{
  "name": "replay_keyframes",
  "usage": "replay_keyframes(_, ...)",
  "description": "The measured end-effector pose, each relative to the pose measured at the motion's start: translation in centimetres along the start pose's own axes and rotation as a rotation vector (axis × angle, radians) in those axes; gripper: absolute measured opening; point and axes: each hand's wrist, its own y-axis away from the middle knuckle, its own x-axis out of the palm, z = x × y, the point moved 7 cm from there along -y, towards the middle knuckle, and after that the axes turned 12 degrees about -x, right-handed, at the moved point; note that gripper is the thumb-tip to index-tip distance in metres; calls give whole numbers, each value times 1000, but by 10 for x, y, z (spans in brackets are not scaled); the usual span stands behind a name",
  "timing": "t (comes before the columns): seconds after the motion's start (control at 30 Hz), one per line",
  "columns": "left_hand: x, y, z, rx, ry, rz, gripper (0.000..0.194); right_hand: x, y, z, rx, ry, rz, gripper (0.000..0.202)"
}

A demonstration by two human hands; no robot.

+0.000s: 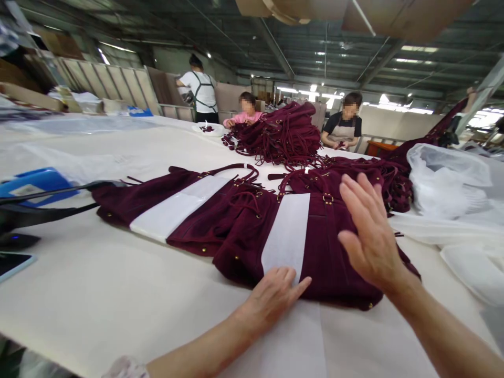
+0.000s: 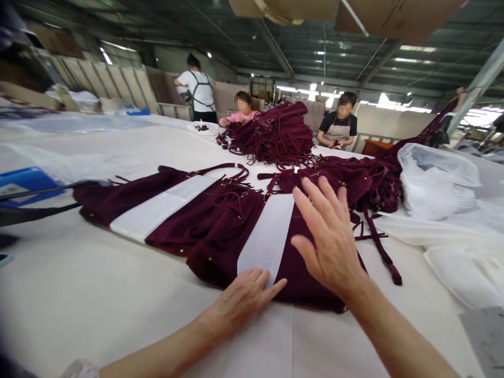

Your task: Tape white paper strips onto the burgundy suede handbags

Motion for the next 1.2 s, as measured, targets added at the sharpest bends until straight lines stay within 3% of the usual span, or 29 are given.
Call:
replay_keyframes(0.07, -1, 3, 1, 6, 54, -24, 46, 41, 40, 5, 69, 49, 16, 53)
replay_keyframes(0.13, -3, 6, 2, 29, 117, -47, 45, 84, 84, 5, 135, 65, 123, 58)
replay_keyframes(0.23, -5, 9, 5, 41, 167, -77, 43, 114, 115, 1, 157, 66, 228, 66)
replay_keyframes(0.37, -7, 14, 4, 30, 168, -135, 36, 95, 79, 17, -38, -49, 201, 62)
replay_keyframes(0.5, -3, 17, -1, 11, 161, -194, 28, 92, 48, 57, -268, -498, 269, 65)
replay_keyframes(0.63, -3, 14, 0, 6, 177, -204, 15, 127, 62, 64, -177, -725, 303, 81)
replay_keyframes(0.73, -20, 17, 14, 15, 235, -178, 14, 148, 73, 58, -98, -749, 334, 74)
replay_keyframes(0.8, -36, 25, 35, -22, 265, -146, 16, 150, 73, 56, -75, -741, 347, 62)
replay_keyframes(0.9, -58, 44, 80, -152, 260, -125, 43, 146, 66, 58, -42, -769, 365, 49)
replay_keyframes(0.97, -66, 55, 105, -201, 248, -113, 45, 144, 63, 59, -3, -834, 356, 44)
replay_keyframes(1.07, -61, 60, 124, -203, 256, -87, 31, 143, 64, 55, 93, -943, 309, 39)
replay_keyframes(1.2, -31, 58, 125, -234, 162, -66, 24, 139, 71, 43, 245, -1049, 192, 39)
